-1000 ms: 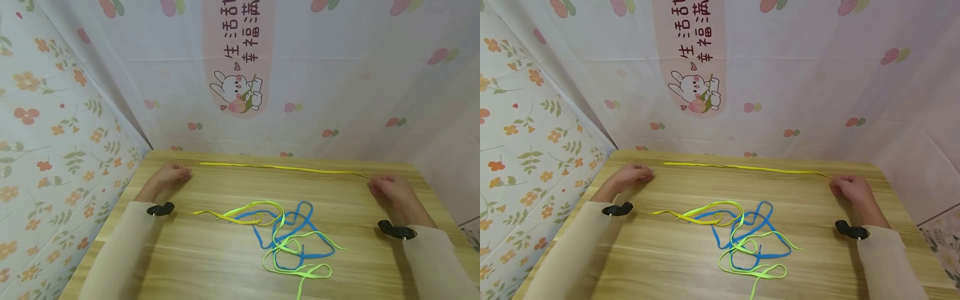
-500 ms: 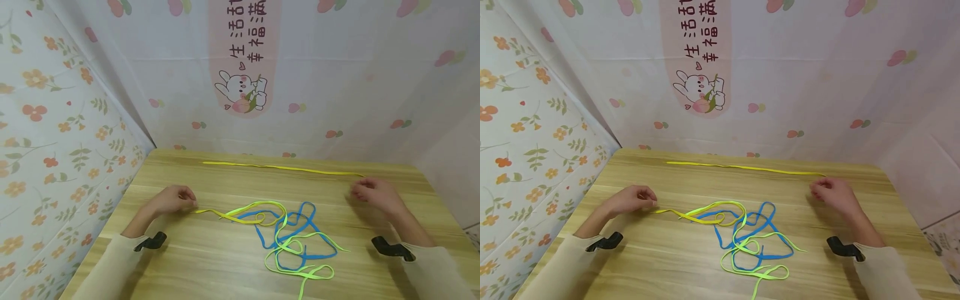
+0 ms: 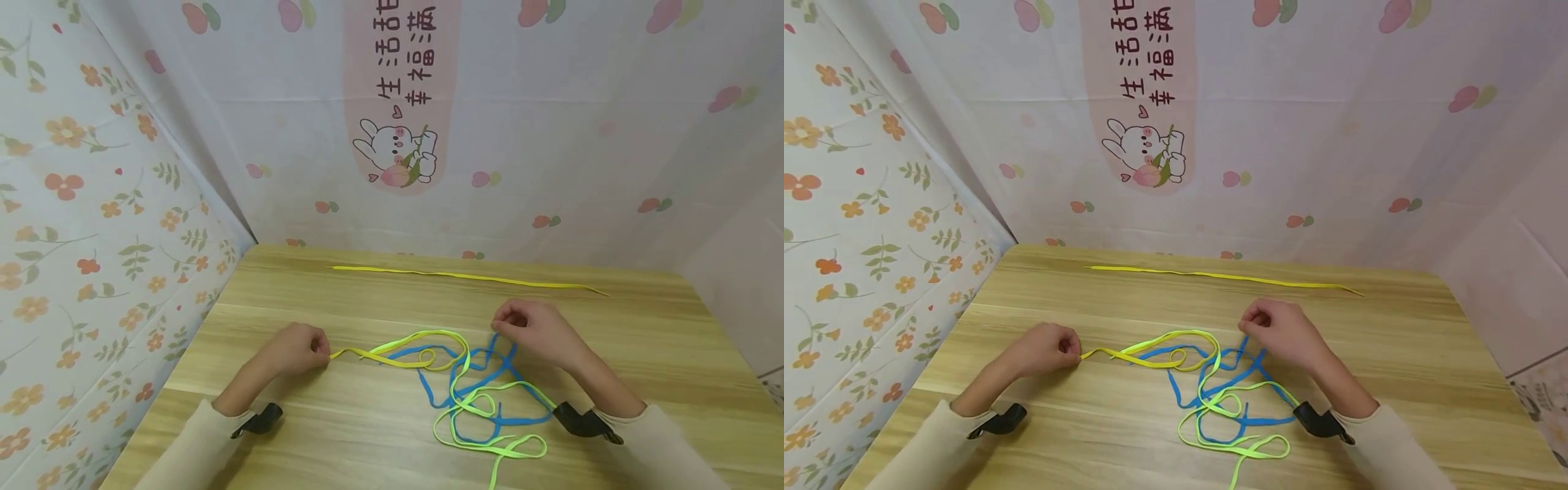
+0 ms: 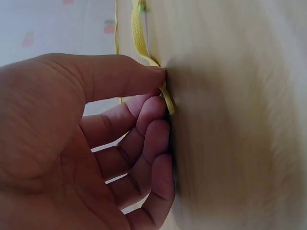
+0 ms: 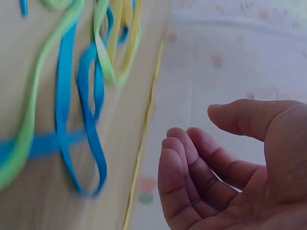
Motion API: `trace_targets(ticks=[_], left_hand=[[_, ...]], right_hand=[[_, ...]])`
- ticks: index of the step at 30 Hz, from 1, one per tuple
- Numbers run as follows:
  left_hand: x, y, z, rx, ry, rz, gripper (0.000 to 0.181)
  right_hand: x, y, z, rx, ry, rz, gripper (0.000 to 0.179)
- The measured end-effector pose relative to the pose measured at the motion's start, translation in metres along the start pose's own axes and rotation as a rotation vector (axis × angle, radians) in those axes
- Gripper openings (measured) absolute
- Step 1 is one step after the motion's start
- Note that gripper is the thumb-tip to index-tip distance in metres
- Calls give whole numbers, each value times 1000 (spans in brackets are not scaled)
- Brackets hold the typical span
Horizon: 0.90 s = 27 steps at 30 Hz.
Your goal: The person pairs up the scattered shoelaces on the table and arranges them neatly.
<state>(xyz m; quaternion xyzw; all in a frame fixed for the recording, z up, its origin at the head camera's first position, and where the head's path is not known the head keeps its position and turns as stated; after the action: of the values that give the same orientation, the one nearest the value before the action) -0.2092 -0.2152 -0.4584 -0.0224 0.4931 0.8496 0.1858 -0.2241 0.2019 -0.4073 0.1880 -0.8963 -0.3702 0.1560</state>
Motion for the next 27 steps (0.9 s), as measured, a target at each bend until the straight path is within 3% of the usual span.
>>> trace_targets(ticks=[8, 13, 17, 19, 24, 27], left_hand=[[-23, -27, 35, 39, -108, -39, 18], [-33, -50, 59, -5, -143, -57, 21], [-32, -61, 78, -56, -203, -76, 20], [-27, -60, 82, -57, -210, -44, 20], [-7, -44, 74, 5, -159, 136, 20], [4, -39, 68, 35, -134, 167, 18]], right_hand=[[-3, -46, -29, 42, 107, -101, 5], [-6, -72, -50, 75, 184, -175, 7], [-11, -90, -71, 43, 253, -207, 11], [-13, -100, -82, 12, 294, -219, 14], [-14, -125, -108, -86, 422, -249, 16], [-14, -140, -121, -136, 472, -278, 17]])
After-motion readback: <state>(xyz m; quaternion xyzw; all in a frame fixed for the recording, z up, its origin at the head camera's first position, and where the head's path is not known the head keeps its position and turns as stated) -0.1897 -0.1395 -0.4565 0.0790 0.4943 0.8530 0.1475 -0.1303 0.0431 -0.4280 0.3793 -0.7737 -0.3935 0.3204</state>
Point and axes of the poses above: each hand's wrist, its own x-axis towards the middle knuckle, its own y-axis out of the back of the hand, z = x × y, the point moved 6 cm from there along x, towards the middle knuckle, and after that the axes turned 7 degrees about y, right-handed, at the moved point
